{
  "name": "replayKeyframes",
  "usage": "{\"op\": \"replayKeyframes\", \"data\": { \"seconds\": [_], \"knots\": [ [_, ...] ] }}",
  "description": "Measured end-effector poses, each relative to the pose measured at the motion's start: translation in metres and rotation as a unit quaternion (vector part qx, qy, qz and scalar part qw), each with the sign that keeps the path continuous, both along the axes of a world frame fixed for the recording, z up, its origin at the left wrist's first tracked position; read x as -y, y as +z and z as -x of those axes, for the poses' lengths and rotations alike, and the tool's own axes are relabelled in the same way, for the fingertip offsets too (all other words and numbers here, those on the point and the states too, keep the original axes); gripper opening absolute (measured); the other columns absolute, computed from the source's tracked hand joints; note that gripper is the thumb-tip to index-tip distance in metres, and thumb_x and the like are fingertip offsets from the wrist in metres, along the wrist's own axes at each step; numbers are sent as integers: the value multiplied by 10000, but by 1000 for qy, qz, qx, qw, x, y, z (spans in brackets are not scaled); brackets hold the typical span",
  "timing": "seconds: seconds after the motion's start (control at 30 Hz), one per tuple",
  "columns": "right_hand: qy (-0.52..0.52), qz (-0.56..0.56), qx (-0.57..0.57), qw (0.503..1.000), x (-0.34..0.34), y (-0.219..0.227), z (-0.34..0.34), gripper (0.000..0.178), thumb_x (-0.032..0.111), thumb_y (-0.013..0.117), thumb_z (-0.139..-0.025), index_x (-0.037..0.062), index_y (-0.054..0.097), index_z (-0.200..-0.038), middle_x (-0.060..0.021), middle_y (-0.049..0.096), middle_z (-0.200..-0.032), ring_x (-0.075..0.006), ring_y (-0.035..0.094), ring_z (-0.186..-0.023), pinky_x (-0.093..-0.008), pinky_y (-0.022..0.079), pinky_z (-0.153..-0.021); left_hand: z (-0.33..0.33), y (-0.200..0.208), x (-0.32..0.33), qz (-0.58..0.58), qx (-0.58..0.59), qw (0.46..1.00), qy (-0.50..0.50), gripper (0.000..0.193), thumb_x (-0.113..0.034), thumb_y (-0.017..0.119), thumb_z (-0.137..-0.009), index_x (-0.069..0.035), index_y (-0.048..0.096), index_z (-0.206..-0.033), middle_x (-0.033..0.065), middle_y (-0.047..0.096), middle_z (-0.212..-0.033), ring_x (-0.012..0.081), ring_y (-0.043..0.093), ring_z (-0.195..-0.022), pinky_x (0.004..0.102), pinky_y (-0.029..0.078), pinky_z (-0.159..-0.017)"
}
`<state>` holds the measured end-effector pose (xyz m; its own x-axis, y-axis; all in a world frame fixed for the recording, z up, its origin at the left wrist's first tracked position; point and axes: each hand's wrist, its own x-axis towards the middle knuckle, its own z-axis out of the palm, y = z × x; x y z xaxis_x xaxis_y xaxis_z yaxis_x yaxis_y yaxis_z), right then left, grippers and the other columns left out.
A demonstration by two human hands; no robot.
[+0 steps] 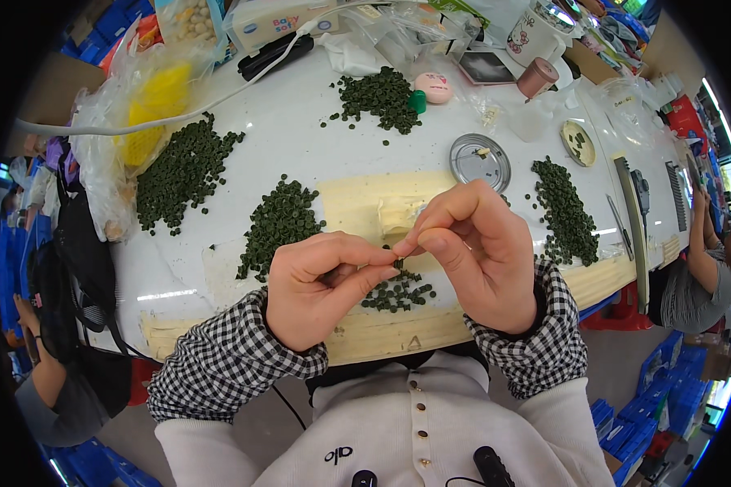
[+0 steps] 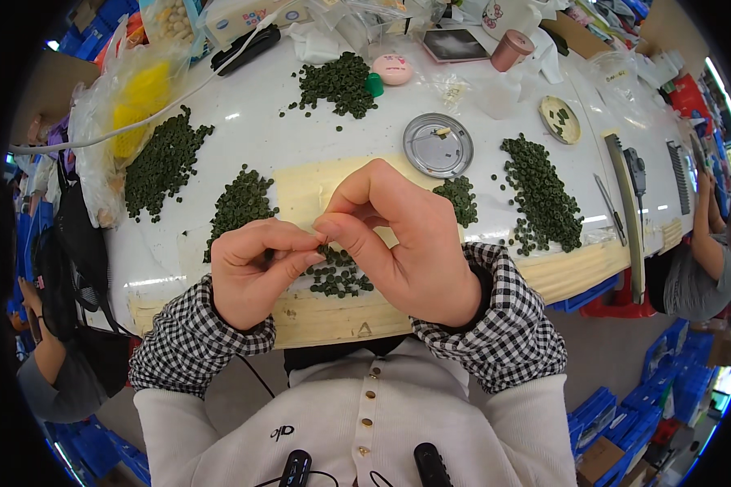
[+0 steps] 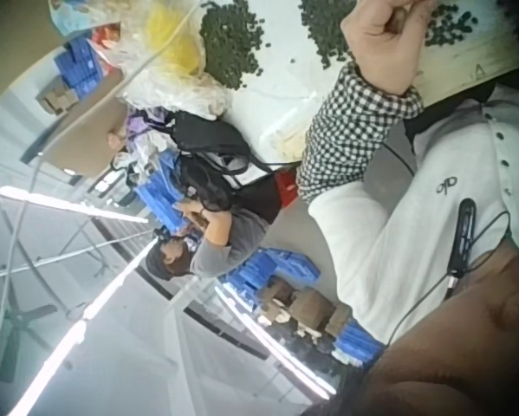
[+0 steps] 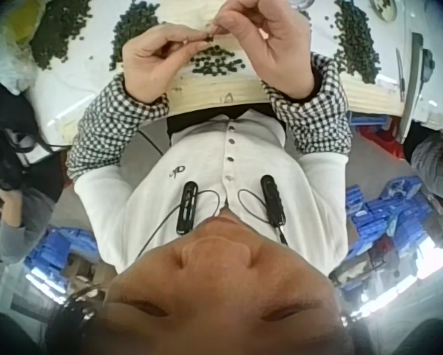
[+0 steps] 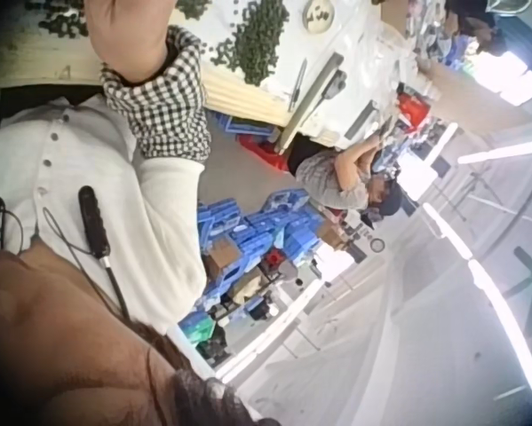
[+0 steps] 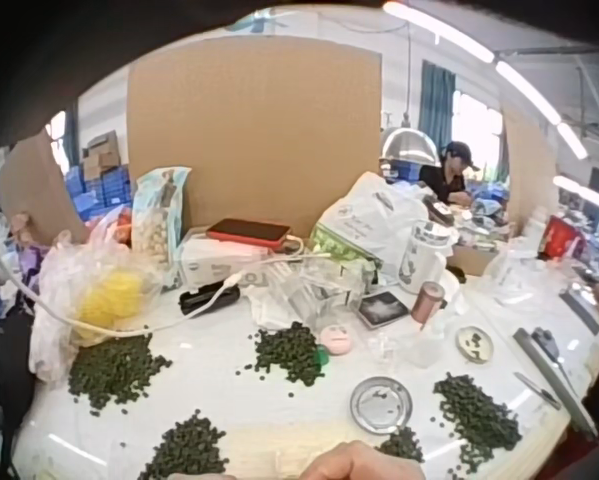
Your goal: Assembling small green toy components using a jig on a workbench.
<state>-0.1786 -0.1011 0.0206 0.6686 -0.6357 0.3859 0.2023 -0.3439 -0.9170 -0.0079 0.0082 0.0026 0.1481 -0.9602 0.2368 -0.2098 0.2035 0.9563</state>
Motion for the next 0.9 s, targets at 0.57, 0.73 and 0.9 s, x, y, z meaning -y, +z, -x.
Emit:
{"op": "replayKeyframes", "data": {
  "seconds": [0.57,0.73,0.9],
  "knots": [
    [-186,303,-149,923,20,4,2,150,57,717,-790,15,592,-861,-95,573,-803,-278,556,-741,-353,461,-629,-1,1,2,-30,-74,994,77,157,22,723,-820,-7,700,-972,-65,481,-683,1,365,-588,169,299,-520],
    [-212,340,-153,904,6,19,6,209,69,729,-776,21,640,-959,-108,593,-881,-279,561,-778,-359,466,-666,-2,1,0,-25,-90,992,83,156,11,724,-822,-5,702,-976,-69,486,-682,3,354,-571,174,296,-516],
    [-48,223,-138,964,-11,19,20,362,-21,634,-846,-9,610,-1207,-129,615,-894,-242,590,-735,-300,483,-652,-2,2,-1,-13,-72,995,70,153,4,721,-824,-14,712,-976,-54,538,-705,4,360,-567,182,295,-509]
  ]
}}
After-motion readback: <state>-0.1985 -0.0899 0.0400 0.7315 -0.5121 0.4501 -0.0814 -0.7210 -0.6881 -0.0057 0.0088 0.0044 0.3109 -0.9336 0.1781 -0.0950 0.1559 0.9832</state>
